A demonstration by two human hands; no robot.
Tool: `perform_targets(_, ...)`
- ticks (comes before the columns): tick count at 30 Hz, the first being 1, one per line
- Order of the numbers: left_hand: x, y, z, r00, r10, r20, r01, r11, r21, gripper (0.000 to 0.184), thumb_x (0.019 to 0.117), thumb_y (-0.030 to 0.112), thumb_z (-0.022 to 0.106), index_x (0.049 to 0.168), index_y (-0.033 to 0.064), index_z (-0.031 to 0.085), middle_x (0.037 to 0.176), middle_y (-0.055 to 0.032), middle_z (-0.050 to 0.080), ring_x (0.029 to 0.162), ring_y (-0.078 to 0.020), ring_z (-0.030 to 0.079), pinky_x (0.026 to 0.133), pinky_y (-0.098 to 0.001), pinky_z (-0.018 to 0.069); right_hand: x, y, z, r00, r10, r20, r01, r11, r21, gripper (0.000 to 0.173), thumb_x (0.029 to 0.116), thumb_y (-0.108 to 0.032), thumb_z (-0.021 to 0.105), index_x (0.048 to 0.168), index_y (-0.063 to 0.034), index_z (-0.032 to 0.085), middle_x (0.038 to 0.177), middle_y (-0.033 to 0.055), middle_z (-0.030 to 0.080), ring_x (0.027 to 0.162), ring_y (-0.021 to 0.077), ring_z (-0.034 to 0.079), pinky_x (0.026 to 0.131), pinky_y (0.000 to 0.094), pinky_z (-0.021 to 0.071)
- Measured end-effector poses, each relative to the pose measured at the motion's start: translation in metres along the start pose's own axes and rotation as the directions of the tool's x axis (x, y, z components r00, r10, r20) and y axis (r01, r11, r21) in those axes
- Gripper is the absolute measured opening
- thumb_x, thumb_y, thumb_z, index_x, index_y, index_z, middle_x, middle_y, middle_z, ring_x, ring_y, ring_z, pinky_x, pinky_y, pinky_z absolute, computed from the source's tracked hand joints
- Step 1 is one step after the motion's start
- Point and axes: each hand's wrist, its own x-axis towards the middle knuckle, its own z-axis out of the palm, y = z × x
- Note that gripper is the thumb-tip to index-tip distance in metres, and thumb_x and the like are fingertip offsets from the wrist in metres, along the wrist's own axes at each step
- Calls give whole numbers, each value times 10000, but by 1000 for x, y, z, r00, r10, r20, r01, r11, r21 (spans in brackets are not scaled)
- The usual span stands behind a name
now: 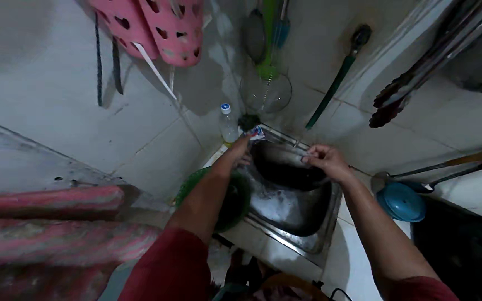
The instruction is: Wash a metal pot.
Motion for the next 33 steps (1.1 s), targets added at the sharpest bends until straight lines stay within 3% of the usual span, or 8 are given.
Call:
perform_targets(8,-28,-53,-13,974,-65,216,116,965,-235,462,1084,395,403,1323,17,519,1090,-126,626,876,-208,645,808,-383,560,-65,-38,-19,816,-493,301,577,663,-477,298,1003,-307,603,951,-51,744,889,88,721,860,226,687,853,436,537)
perform_targets(14,-70,-56,19,982,-144,123,188,822,-538,148,1025,71,475,1158,19,511,939,-100,584,688,-169,613,639,-304,565,-100,-23,-40,803,-508,311,557,454,-695,269,1009,-248,564,895,-72,731,834,129,691,842,331,691,839,509,540)
perform_targets(17,-92,-54,26,987,-138,80,157,751,-641,337,1005,-14,451,1338,35,440,1037,-145,573,800,-226,646,690,-356,588,-97,4,-42,869,-404,285,471,501,-726,127,940,-122,647,910,-35,734,905,175,719,917,397,711,907,599,535)
perform_targets(20,-112,-55,32,993,-98,67,119,817,-564,640,989,-68,439,1574,151,299,1334,-187,519,1016,-279,636,794,-404,578,-82,9,-29,919,83,385,199,746,-636,250,962,-47,591,1148,-36,757,1187,209,720,1228,415,626,1212,653,223)
perform_targets(23,-127,-58,42,997,-79,24,80,863,-499,778,983,-79,460,1631,243,173,1510,-203,402,1177,-317,589,881,-444,562,-44,29,18,749,467,470,-26,729,-684,594,1101,-408,398,1570,-43,400,1674,214,251,1579,377,148,1267,573,-34)
perform_targets(25,-133,-62,51,998,-70,8,65,871,-487,846,967,-81,484,1644,256,105,1583,-193,326,1246,-322,557,915,-452,556,-19,55,68,815,440,377,-34,687,-726,865,1045,-648,318,1634,-28,191,1701,261,43,1580,439,-10,1255,616,-32)
perform_targets(28,-137,-67,56,997,-57,-53,28,898,-438,818,986,-22,520,1646,234,109,1591,-194,322,1210,-303,572,886,-437,555,-6,44,138,875,207,438,-50,938,-344,675,1108,-441,325,1652,-80,151,1723,183,33,1596,354,-6,1282,552,14)
perform_targets(33,-150,-67,42,988,-89,-124,22,886,-463,817,993,-47,477,1648,245,86,1483,-226,411,1045,-271,620,779,-394,572,-19,26,118,656,84,750,169,952,-254,628,1116,-403,260,1661,-127,119,1736,95,14,1602,293,-39,1275,547,-37)
